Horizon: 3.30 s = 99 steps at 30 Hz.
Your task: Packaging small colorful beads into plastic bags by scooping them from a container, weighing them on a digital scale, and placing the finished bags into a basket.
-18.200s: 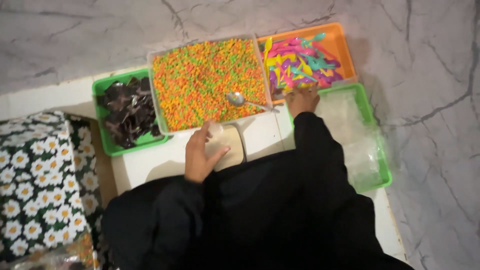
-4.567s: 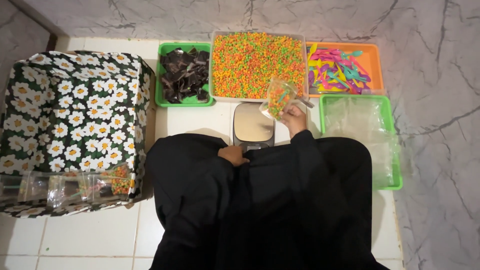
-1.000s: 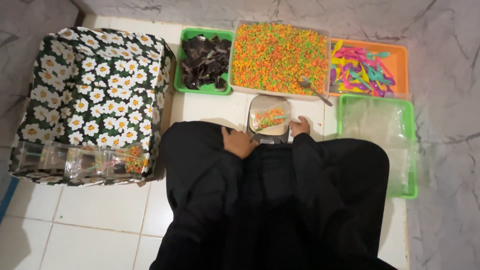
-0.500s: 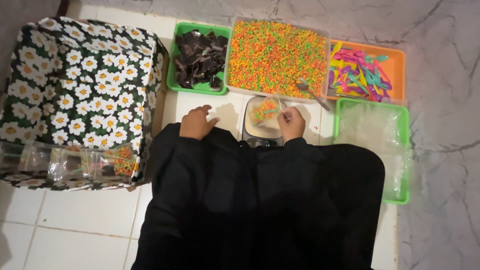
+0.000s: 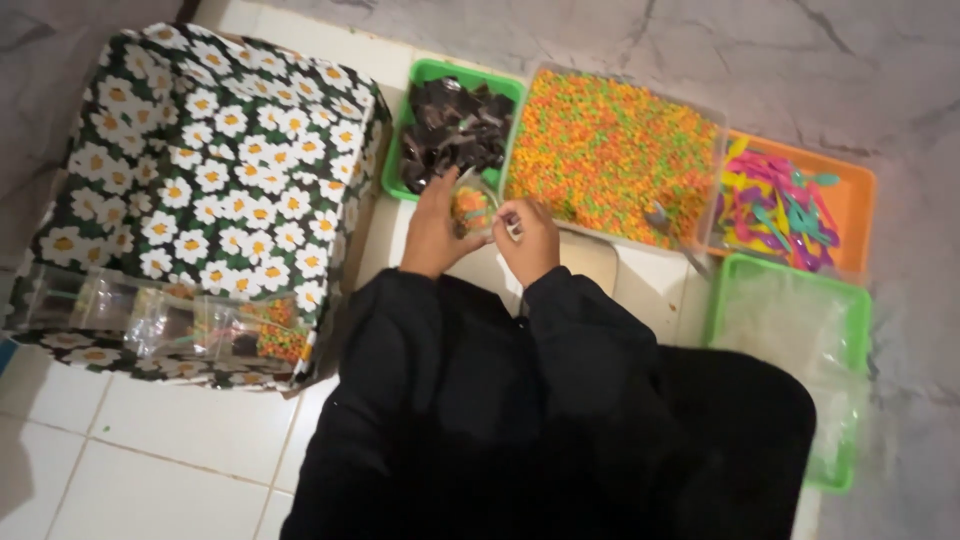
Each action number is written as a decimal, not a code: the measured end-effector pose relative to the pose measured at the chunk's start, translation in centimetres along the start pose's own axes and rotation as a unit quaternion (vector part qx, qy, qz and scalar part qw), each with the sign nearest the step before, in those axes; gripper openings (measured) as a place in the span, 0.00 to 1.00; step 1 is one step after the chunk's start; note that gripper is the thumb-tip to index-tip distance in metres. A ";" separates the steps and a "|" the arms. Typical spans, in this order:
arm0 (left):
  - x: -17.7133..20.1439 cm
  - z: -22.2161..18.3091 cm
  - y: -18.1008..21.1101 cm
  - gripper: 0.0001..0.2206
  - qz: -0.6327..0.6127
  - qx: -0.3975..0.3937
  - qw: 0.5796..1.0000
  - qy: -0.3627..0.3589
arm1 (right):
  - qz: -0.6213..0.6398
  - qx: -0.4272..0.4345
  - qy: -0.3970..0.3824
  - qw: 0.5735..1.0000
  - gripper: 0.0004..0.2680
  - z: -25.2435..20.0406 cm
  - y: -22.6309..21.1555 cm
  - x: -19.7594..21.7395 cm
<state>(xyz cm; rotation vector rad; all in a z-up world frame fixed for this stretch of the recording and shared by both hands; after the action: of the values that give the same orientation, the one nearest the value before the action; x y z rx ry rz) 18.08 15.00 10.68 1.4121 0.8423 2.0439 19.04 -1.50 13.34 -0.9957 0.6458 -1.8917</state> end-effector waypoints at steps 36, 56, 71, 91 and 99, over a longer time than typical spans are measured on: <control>-0.5 1.2 -7.4 0.38 -0.215 0.118 0.937 0.250 | -0.040 -0.118 0.097 0.987 0.05 -0.2 12.3 -2.7; -6.1 -8.2 7.9 0.44 -0.080 -0.104 0.991 0.001 | 0.109 -0.240 0.082 0.961 0.03 -4.4 3.8 13.6; -6.4 -13.0 11.2 0.45 0.028 -0.178 0.983 -0.041 | -0.207 0.020 -0.024 0.978 0.03 -5.8 -1.3 16.3; -4.8 -13.9 12.5 0.46 -0.022 -0.164 0.986 0.021 | -0.017 -0.104 -0.024 0.994 0.04 -10.0 1.0 13.8; -4.0 -13.8 12.9 0.24 -0.121 -0.126 0.983 -0.052 | -0.012 -0.093 -0.020 0.995 0.06 -9.2 0.9 16.8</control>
<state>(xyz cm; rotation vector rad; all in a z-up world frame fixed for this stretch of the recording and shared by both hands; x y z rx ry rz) 5.56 0.68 13.97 1.2033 0.6504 1.8032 6.77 -16.26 14.09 -1.1621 0.8009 -1.8531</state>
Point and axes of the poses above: each hand's wrist, its own z-axis towards the middle knuckle, its own x-axis out of the back of the hand, y = z × x, the point moved 9 cm from there along z, towards the middle knuckle, and after that the axes turned 14 degrees about y, right-handed, at the moved point
